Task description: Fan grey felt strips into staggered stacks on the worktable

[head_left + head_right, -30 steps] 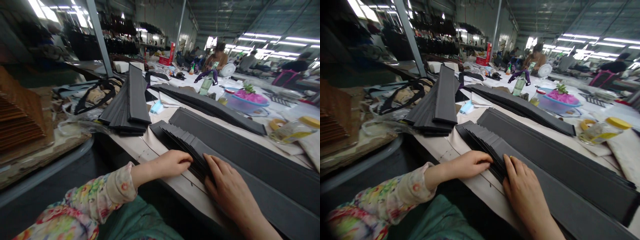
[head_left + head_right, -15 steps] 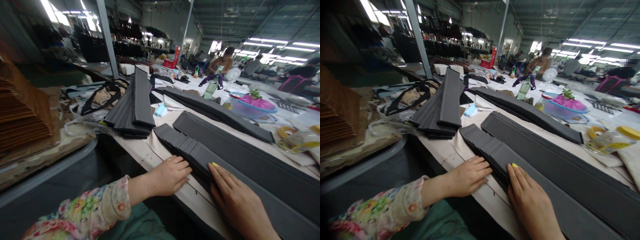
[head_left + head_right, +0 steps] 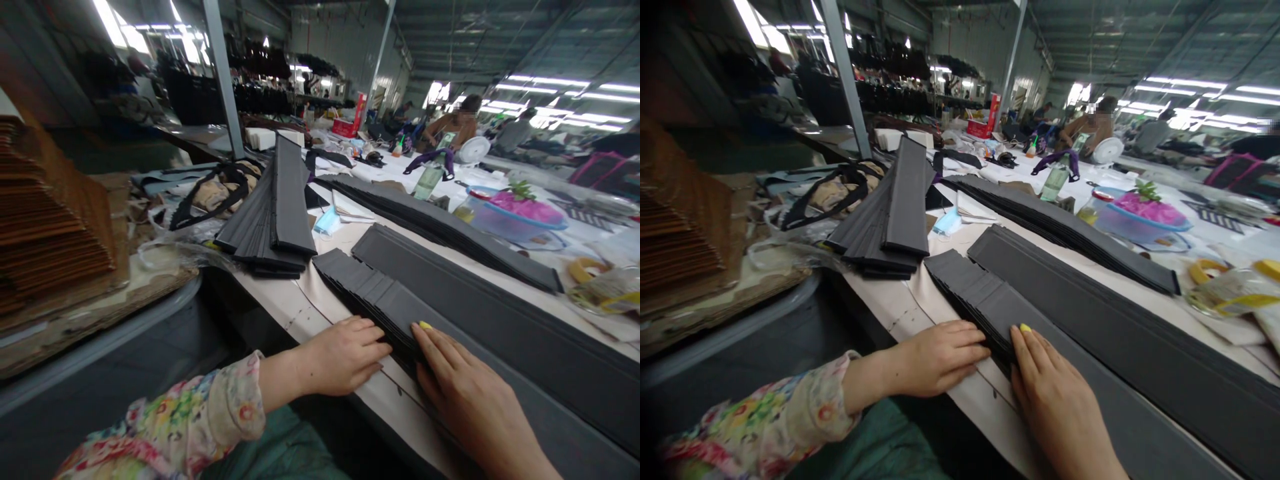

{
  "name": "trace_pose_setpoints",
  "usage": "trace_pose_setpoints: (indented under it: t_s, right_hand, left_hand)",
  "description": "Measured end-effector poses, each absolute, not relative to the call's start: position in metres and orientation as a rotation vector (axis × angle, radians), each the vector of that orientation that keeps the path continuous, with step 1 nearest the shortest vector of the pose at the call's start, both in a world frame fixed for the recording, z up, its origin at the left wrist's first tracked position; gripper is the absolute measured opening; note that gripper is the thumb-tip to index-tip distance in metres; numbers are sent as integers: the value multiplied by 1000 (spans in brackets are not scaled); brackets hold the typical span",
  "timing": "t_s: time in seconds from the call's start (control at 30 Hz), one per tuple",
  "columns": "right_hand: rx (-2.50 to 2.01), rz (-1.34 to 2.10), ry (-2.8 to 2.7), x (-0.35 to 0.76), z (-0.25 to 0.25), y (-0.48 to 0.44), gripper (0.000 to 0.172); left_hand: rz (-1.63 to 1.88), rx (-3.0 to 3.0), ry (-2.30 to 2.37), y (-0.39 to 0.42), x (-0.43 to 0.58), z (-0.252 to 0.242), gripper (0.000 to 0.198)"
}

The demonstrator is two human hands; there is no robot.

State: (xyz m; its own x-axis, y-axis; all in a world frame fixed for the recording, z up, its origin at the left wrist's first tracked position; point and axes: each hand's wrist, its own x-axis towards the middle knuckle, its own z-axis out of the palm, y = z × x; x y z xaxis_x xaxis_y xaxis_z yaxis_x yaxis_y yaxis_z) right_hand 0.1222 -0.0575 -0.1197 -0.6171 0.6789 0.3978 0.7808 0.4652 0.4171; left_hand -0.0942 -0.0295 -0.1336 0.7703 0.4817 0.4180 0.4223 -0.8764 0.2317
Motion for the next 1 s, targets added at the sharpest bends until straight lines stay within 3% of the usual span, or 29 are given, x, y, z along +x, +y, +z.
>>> trace_pose_setpoints:
  t_s: [0.1, 0.27, 0.5, 1.0]
  right_hand:
    - [-1282, -828, -2530, 122, -120, -60, 39]
    - [-1354, -731, -2502, 123, -122, -63, 45]
    - [-1415, -661, -2480, 121, -122, -62, 46]
    - [-1409, -610, -2442, 121, -124, -62, 44]
  left_hand:
    - [799, 2797, 683, -22, -110, -127, 24]
    - [894, 2776, 1319, 16, -152, -108, 22]
    - [464, 2825, 1685, 59, -172, -104, 25]
    - [168, 2969, 1767, 57, -183, -85, 19]
